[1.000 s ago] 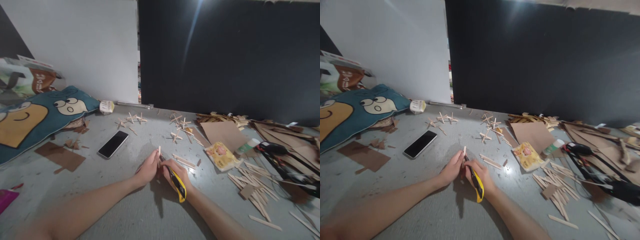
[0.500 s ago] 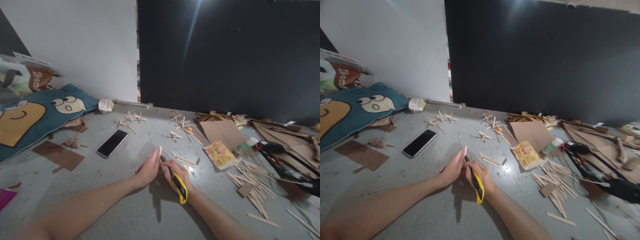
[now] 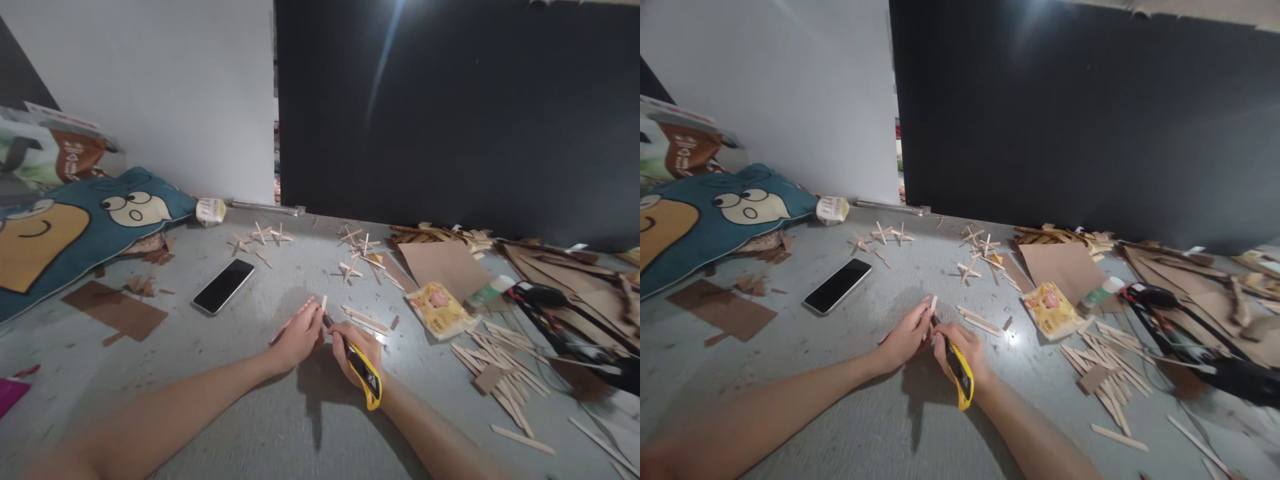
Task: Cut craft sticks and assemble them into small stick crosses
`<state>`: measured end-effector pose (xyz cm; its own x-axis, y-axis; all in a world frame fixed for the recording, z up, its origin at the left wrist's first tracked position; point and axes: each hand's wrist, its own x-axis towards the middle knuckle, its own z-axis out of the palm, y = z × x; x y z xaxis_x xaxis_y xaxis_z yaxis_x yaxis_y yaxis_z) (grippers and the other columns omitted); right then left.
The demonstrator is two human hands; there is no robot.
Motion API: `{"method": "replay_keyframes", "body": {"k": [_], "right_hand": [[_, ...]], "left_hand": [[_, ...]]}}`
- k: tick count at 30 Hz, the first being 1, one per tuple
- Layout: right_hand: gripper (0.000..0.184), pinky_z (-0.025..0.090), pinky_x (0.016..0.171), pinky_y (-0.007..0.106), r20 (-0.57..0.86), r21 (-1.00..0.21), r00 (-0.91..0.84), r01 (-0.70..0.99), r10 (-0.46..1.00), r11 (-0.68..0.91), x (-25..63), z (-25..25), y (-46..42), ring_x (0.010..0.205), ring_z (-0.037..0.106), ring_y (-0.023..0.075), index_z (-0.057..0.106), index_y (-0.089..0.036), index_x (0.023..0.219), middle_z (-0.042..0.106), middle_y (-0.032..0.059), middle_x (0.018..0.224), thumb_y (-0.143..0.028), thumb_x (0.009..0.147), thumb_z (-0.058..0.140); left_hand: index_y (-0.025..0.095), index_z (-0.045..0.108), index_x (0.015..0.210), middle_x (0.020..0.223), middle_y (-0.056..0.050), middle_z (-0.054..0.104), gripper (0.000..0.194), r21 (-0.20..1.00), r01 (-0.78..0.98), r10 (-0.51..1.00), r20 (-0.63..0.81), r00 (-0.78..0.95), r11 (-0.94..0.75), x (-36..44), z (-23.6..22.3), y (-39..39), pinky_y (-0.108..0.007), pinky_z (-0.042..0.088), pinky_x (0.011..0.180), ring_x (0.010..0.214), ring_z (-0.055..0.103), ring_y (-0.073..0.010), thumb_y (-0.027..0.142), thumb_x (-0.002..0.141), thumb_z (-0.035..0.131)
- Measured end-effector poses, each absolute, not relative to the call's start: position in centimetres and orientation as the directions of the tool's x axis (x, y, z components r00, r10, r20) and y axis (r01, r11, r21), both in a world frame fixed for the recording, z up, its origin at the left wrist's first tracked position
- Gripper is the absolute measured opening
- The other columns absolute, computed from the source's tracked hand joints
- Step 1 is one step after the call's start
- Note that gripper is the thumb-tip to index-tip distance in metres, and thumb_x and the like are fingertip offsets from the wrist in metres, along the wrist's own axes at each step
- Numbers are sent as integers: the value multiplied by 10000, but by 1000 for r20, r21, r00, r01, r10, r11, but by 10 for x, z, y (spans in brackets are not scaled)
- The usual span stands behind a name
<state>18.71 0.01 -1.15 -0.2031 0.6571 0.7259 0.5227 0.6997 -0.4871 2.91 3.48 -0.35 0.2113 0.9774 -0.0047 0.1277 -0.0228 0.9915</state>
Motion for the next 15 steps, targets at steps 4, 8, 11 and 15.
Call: {"method": "replay_keyframes", "body": {"k": [4, 8, 11, 15], "right_hand": [[171, 585, 652, 267, 734, -496, -202, 492, 648, 715, 186, -12, 0, 640, 709, 159, 647, -253, 975, 722, 13, 767, -191, 1024, 495], [169, 590, 669, 256, 743, -480, -231, 470, 628, 741, 184, -7, 0, 654, 707, 152, 640, -258, 1005, 714, 13, 776, -167, 1023, 498], [165, 593, 681, 253, 743, -470, -246, 471, 623, 746, 183, -4, 1, 671, 712, 152, 637, -254, 1023, 715, 14, 786, -160, 1021, 501], [168, 590, 688, 245, 742, -475, -254, 453, 620, 754, 183, -4, 1, 685, 711, 145, 635, -249, 1042, 718, 15, 805, -145, 1018, 506]], "left_hand": [[236, 587, 875, 570, 39, 496, 417, 990, 134, 966, -2, 259, -34, 28, -6, 34, -328, 490, 680, 626, 557, -196, 624, 972, 468], [206, 632, 1018, 640, 23, 551, 487, 990, 140, 974, 0, 225, -33, 26, -7, 32, -325, 485, 714, 684, 578, -196, 645, 993, 421], [197, 633, 1088, 704, 5, 586, 550, 983, 180, 981, 11, 192, -46, 24, -8, 32, -319, 475, 730, 735, 584, -200, 686, 986, 403], [188, 619, 1110, 716, 3, 574, 621, 980, 195, 983, -8, 185, -29, 23, -7, 32, -306, 446, 674, 709, 566, -189, 742, 968, 376]]}}
